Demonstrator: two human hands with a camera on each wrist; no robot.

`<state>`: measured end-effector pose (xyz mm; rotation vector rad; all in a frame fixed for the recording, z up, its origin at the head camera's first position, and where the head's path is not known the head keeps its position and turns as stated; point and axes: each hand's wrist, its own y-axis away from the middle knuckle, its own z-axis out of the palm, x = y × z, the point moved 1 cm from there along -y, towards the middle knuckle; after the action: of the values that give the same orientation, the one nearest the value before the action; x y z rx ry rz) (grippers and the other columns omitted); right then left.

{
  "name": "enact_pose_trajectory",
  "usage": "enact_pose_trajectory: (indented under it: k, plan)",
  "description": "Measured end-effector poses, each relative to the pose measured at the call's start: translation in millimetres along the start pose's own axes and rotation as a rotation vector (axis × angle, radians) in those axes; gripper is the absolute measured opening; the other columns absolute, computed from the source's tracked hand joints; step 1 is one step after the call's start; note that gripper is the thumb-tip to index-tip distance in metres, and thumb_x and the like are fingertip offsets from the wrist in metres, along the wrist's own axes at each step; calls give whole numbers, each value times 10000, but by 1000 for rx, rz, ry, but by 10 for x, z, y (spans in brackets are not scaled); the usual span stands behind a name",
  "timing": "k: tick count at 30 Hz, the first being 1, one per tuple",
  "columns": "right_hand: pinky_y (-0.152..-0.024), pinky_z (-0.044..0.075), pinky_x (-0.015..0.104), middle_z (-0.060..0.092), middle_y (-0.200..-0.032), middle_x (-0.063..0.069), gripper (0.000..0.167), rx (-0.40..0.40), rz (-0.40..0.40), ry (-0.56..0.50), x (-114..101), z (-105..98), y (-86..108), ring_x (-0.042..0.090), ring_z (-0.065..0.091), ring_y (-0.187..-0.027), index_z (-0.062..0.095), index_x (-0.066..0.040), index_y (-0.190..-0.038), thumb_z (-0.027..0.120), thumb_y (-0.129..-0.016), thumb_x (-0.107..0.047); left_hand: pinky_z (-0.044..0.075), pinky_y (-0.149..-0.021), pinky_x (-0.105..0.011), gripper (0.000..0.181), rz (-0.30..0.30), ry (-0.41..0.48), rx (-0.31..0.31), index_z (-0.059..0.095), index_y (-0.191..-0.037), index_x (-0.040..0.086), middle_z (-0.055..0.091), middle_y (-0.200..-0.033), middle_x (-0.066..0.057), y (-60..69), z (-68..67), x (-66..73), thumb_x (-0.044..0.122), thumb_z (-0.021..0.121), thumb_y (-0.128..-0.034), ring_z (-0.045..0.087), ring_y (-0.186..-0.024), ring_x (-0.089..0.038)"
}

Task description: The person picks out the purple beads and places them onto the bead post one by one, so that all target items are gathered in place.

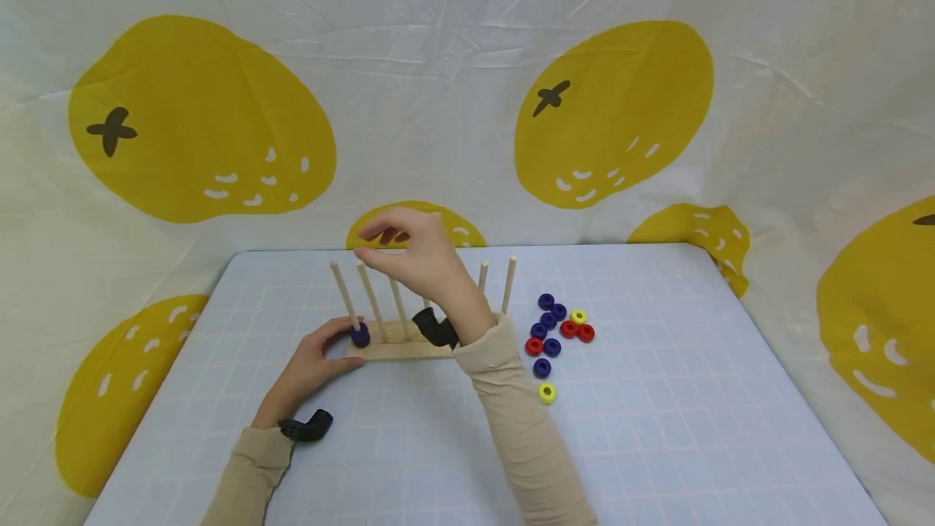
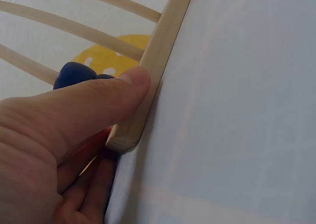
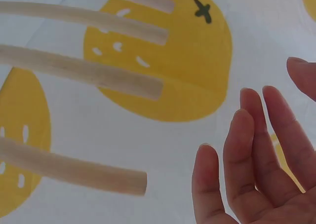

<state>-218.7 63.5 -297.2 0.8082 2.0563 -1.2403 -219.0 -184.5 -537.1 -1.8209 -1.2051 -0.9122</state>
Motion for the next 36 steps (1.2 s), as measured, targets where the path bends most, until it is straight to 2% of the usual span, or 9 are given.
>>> enact_pose_trajectory:
  k: [3, 8, 16, 22, 29, 36]
  plan:
    - [-862, 556, 427, 716, -1001, 59, 159, 19, -16, -6, -7, -83, 54, 279, 640, -903, 745, -31, -1004, 776, -850, -53, 305, -1161, -512, 664, -13, -7, -2, 598, -1345, 116, 553, -1406, -103, 6, -1, -5, 155, 883, -747, 426, -1369, -324]
    - [-849, 563, 400, 708, -1016, 54, 154, 54, -41, 14, -19, -243, 150, 256, 638, -897, 744, -29, -999, 776, -849, -42, 303, -1164, -506, 668, -26, -5, -5, 592, -1350, 102, 550, -1407, -107, 21, -12, 23, 135, 880, -748, 421, -1372, -328]
    - [-845, 556, 371, 714, -994, 94, 175, 131, -84, 15, -17, -566, 328, 297, 639, -904, 743, -3, -973, 787, -808, 36, 313, -1155, -519, 669, -20, -11, -8, 591, -1349, 83, 552, -1403, -120, 24, -18, 31, 149, 880, -749, 417, -1371, -346]
    - [-869, 551, 337, 705, -1000, 136, 186, 168, -65, 28, 19, -804, 484, 305, 627, -917, 728, 34, -990, 756, -814, 88, 311, -1156, -517, 661, -11, -10, -4, 597, -1342, 83, 557, -1398, -116, 16, -24, 19, 137, 880, -747, 425, -1365, -341]
    - [-878, 544, 297, 689, -975, 201, 176, 233, -19, 40, 83, -1019, 660, 193, 630, -879, 720, 52, -1001, 743, -830, 83, 312, -1158, -512, 661, -13, -11, -7, 593, -1348, 85, 554, -1402, -113, 8, -22, 19, 131, 876, -752, 425, -1366, -334]
    - [-894, 533, 260, 694, -961, 177, 186, 300, 8, 49, 155, -1194, 849, 203, 619, -883, 722, 59, -1008, 735, -827, 101, 315, -1149, -532, 656, -1, -17, -12, 592, -1346, 81, 553, -1400, -124, -2, -10, 13, 139, 874, -757, 431, -1358, -348]
